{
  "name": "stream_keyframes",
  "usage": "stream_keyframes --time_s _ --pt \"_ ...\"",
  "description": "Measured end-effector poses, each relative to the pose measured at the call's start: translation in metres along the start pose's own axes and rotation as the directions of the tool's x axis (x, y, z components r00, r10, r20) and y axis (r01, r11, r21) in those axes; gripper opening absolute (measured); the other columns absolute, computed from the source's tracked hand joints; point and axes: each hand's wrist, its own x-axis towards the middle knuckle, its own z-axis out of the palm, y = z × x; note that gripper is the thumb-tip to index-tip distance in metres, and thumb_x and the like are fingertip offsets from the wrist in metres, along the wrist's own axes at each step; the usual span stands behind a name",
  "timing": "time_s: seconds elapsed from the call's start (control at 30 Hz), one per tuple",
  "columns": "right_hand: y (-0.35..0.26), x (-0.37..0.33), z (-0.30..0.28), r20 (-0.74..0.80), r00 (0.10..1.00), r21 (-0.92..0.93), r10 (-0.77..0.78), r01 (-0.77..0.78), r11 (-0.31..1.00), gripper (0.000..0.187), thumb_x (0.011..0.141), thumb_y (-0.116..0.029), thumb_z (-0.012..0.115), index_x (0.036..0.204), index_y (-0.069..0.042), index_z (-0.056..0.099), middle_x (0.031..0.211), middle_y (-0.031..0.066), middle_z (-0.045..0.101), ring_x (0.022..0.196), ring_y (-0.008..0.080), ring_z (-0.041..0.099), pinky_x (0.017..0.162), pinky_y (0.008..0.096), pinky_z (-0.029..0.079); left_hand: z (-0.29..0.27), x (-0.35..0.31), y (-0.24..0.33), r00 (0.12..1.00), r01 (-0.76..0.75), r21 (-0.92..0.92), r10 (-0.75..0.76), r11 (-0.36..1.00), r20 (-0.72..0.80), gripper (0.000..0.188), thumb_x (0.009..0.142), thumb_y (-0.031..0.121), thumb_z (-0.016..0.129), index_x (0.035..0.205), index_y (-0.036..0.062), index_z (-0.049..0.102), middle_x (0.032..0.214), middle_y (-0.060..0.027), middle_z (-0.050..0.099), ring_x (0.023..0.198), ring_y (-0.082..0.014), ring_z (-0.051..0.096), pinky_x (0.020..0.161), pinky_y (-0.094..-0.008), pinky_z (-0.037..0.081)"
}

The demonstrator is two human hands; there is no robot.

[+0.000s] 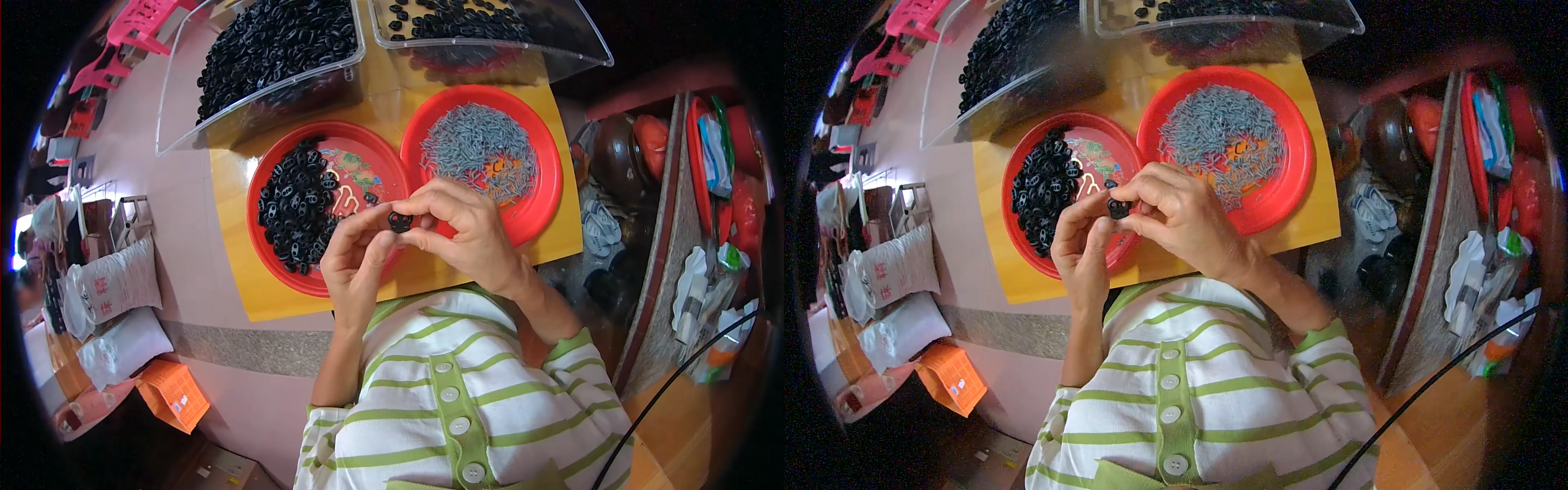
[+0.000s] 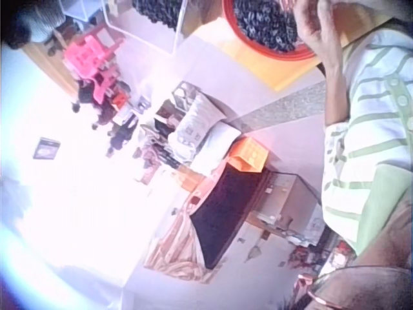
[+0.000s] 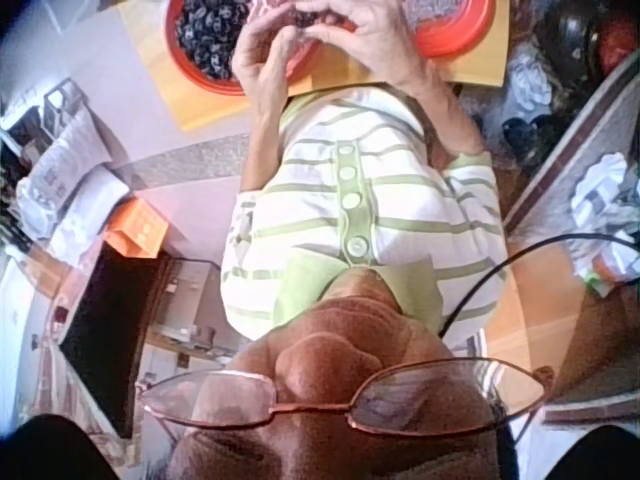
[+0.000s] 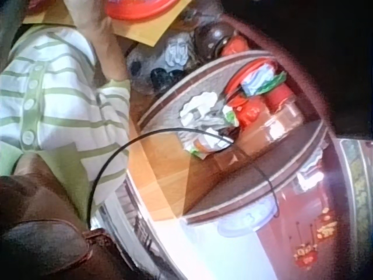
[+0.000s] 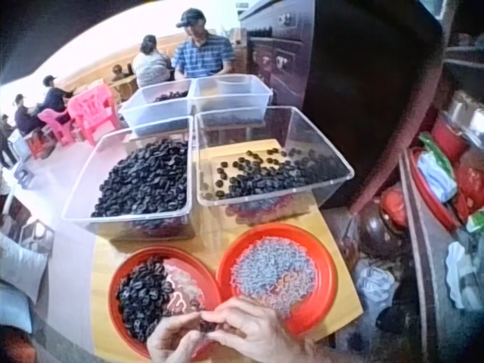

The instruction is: The person sits at a table and assembles small black plastic lock bodies with metal pins. They pick a black plastic component from a red tray, insert a metal pin from a second red tray, and place the assembled unit into a clear plastic bin. The process is repeated continuously throughout the video.

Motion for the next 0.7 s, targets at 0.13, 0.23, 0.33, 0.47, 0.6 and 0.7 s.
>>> stream_keyframes --time_s 0.13,0.23,0.33,0.47,0.6,0.7 --pt "0.003 -0.002 -0.005 0.059 0.997 0.056 0.056 -0.059 0.997 0.024 0.070 -0.004 0.072 0.092 -0.001 0.064 0.078 0.0054 0.060 0.066 0.0125 0.058 0.059 0.0254 0.047 -0.011 -0.001 -0.011 0.996 -0.034 -0.037 0.037 0.999 0.076 0.024 0.082 -0.006 0.061 0.107 -0.0048 0.059 0.100 -0.0082 0.058 0.087 -0.0118 0.059 0.077 -0.0232 0.049" --pt "0.003 -0.003 -0.010 0.127 0.983 0.143 0.133 -0.151 0.978 0.024 0.070 -0.004 0.073 0.093 -0.001 0.065 0.076 0.0040 0.060 0.067 0.0105 0.058 0.060 0.0241 0.046 -0.011 -0.002 -0.012 0.995 -0.028 -0.065 0.034 0.998 0.089 0.024 0.081 -0.007 0.061 0.105 -0.0047 0.060 0.098 -0.0085 0.058 0.087 -0.0122 0.058 0.078 -0.0230 0.048" --pt "0.005 -0.003 -0.011 0.185 0.970 0.196 0.159 -0.195 0.961 0.023 0.071 -0.004 0.073 0.092 -0.001 0.065 0.077 0.0042 0.060 0.070 0.0108 0.059 0.062 0.0243 0.046 -0.012 -0.001 -0.016 0.992 -0.071 -0.074 0.078 0.995 0.102 0.021 0.079 -0.009 0.062 0.100 -0.0042 0.061 0.095 -0.0094 0.059 0.085 -0.0131 0.058 0.077 -0.0229 0.047" --pt "0.004 -0.008 -0.011 0.228 0.964 0.172 0.135 -0.176 0.969 0.022 0.072 -0.004 0.072 0.093 0.000 0.064 0.081 0.0056 0.061 0.073 0.0129 0.060 0.063 0.0256 0.047 -0.020 -0.004 -0.025 0.980 -0.125 -0.011 0.126 0.992 0.154 0.016 0.077 -0.010 0.064 0.091 -0.0038 0.061 0.092 -0.0109 0.060 0.084 -0.0144 0.057 0.076 -0.0232 0.046" --pt "0.010 -0.028 -0.007 0.225 0.969 0.163 0.100 -0.139 0.977 0.023 0.074 -0.003 0.070 0.094 0.001 0.061 0.084 0.0082 0.062 0.074 0.0173 0.061 0.063 0.0283 0.048 -0.023 -0.015 -0.029 0.971 -0.175 0.136 0.147 0.975 0.190 0.014 0.072 -0.009 0.069 0.083 -0.0040 0.062 0.086 -0.0132 0.063 0.078 -0.0169 0.059 0.069 -0.0245 0.047" --pt "0.010 -0.036 -0.003 0.224 0.973 0.154 0.051 -0.087 0.984 0.021 0.074 -0.002 0.070 0.093 0.001 0.061 0.084 0.0087 0.063 0.075 0.0175 0.062 0.064 0.0277 0.049 -0.021 -0.029 -0.028 0.990 -0.078 0.106 0.065 0.991 0.129 0.013 0.072 -0.010 0.068 0.083 -0.0041 0.062 0.085 -0.0137 0.064 0.077 -0.0164 0.060 0.068 -0.0242 0.048"
